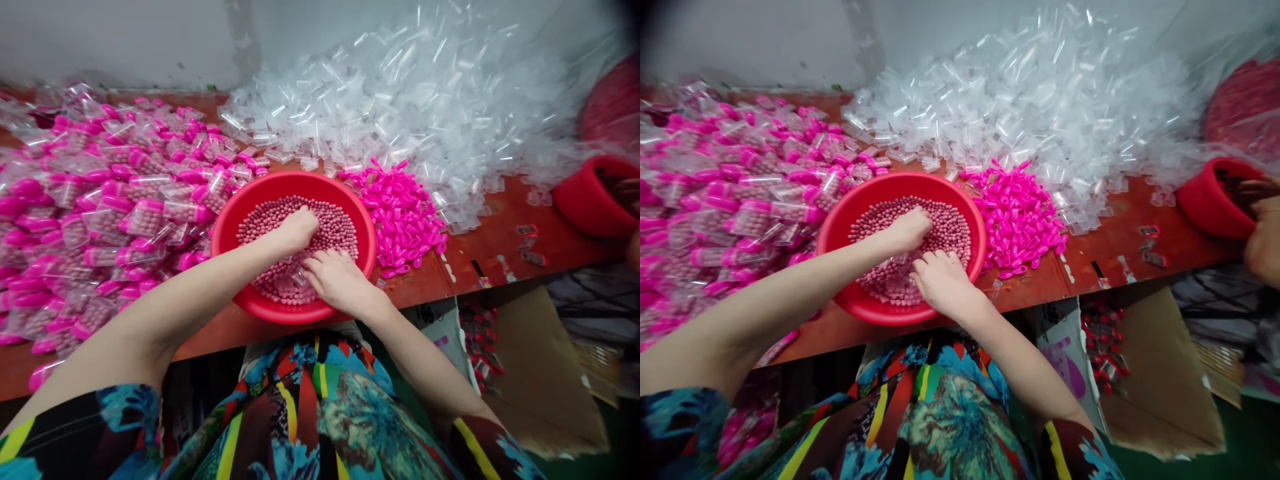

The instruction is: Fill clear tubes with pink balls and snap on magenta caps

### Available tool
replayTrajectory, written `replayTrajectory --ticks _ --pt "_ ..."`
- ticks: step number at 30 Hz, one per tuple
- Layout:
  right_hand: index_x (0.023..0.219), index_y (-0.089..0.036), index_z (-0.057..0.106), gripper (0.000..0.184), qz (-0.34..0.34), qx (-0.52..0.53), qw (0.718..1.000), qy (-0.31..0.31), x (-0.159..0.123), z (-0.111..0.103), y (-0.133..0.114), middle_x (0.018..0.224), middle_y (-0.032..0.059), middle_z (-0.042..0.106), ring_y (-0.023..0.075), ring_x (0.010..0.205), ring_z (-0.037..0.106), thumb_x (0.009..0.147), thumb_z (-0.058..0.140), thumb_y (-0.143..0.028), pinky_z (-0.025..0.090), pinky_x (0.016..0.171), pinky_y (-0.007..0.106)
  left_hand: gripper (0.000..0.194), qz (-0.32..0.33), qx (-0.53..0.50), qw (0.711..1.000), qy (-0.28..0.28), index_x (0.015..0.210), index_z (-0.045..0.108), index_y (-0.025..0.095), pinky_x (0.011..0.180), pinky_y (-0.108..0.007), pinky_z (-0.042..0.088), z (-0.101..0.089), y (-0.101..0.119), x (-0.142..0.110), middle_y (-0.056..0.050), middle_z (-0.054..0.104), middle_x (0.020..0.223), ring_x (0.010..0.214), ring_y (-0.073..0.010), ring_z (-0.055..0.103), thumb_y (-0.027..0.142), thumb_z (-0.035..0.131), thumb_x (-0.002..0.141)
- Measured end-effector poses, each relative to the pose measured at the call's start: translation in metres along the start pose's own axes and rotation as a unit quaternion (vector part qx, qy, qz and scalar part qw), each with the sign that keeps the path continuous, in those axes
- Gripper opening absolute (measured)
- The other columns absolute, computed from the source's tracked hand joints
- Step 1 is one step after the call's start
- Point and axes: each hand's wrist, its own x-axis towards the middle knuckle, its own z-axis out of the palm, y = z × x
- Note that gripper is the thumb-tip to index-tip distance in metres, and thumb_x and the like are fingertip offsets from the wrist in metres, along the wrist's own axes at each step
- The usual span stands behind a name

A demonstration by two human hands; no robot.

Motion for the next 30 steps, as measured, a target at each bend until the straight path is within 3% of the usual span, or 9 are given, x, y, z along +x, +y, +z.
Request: replayTrajectory --ticks 4,7,9,11,15,18,22,25,30 --pt "0.119 -0.017 0.069 0.030 -0.007 0.101 0.988 0.117 -0.019 -0.002 0.027 0.118 0.0135 0.074 0.0284 0.114 0.064 0.104 0.045 -0.028 0.046 0.102 0.045 0.008 -0.001 -0.098 0.995 -0.012 0.076 0.072 0.011 0.089 -0.037 0.050 0.024 0.020 0.014 -0.014 0.071 0.087 0.097 -0.0314 0.067 0.012 0.065 0.072" --pt "0.119 -0.018 0.069 0.028 0.014 0.214 0.944 0.251 -0.028 -0.005 0.053 0.119 0.0121 0.074 0.0238 0.113 0.068 0.103 0.048 -0.027 0.050 0.101 0.040 0.015 -0.011 -0.203 0.979 -0.026 0.083 0.072 0.011 0.072 -0.030 0.052 0.028 0.032 0.014 -0.006 0.070 0.076 0.077 -0.0232 0.068 0.018 0.069 0.071" --pt "0.119 -0.018 0.069 0.027 0.042 0.267 0.910 0.313 -0.031 -0.008 0.066 0.119 0.0109 0.075 0.0225 0.111 0.069 0.102 0.051 -0.028 0.053 0.100 0.039 0.023 -0.019 -0.280 0.959 -0.028 0.095 0.072 0.011 0.069 -0.027 0.051 0.023 0.036 0.006 -0.003 0.072 0.080 0.074 -0.0175 0.067 0.014 0.066 0.073" --pt "0.120 -0.019 0.069 0.027 0.066 0.300 0.892 0.333 -0.033 -0.009 0.073 0.117 0.0099 0.075 0.0222 0.109 0.071 0.101 0.053 -0.030 0.054 0.099 0.039 0.030 -0.043 -0.397 0.917 -0.026 0.103 0.070 0.011 0.072 -0.026 0.052 0.014 0.037 -0.006 -0.003 0.073 0.087 0.076 -0.0143 0.067 0.009 0.065 0.073" --pt "0.123 -0.021 0.067 0.030 0.063 0.320 0.885 0.331 -0.030 -0.008 0.073 0.118 0.0100 0.074 0.0227 0.105 0.071 0.101 0.050 -0.031 0.056 0.096 0.042 0.034 -0.120 -0.637 0.761 -0.022 0.106 0.069 0.012 0.082 -0.028 0.052 -0.009 0.032 -0.039 -0.007 0.074 0.096 0.087 -0.0134 0.068 0.007 0.069 0.073" --pt "0.124 -0.022 0.067 0.030 0.023 0.317 0.896 0.310 -0.023 -0.009 0.063 0.118 0.0096 0.073 0.0220 0.104 0.069 0.101 0.048 -0.028 0.056 0.095 0.041 0.043 -0.124 -0.702 0.701 -0.031 0.119 0.064 0.013 0.085 -0.030 0.051 -0.021 0.032 -0.066 -0.009 0.074 0.102 0.094 -0.0151 0.069 0.011 0.073 0.077" --pt "0.122 -0.021 0.067 0.031 -0.062 0.318 0.912 0.253 -0.010 -0.014 0.049 0.116 0.0090 0.071 0.0201 0.107 0.067 0.100 0.046 -0.021 0.053 0.097 0.038 0.053 -0.096 -0.725 0.681 -0.021 0.130 0.053 0.016 0.086 -0.030 0.051 -0.024 0.039 -0.099 -0.005 0.070 0.098 0.093 -0.0154 0.069 0.015 0.072 0.080" --pt "0.119 -0.023 0.070 0.029 -0.111 0.326 0.921 0.183 -0.001 -0.017 0.042 0.113 0.0071 0.072 0.0191 0.107 0.066 0.100 0.047 -0.020 0.052 0.098 0.037 0.058 -0.101 -0.719 0.687 -0.015 0.133 0.049 0.020 0.076 -0.027 0.051 -0.020 0.045 -0.117 -0.001 0.066 0.096 0.083 -0.0135 0.065 0.012 0.068 0.078" --pt "0.108 -0.023 0.074 0.021 -0.125 0.344 0.924 0.114 0.006 -0.021 0.036 0.107 0.0045 0.076 0.0196 0.101 0.070 0.096 0.057 -0.025 0.054 0.094 0.036 0.062 -0.153 -0.709 0.687 0.034 0.133 0.045 0.020 0.066 -0.027 0.050 -0.017 0.049 -0.129 0.000 0.064 0.089 0.072 -0.0138 0.063 0.014 0.059 0.074"
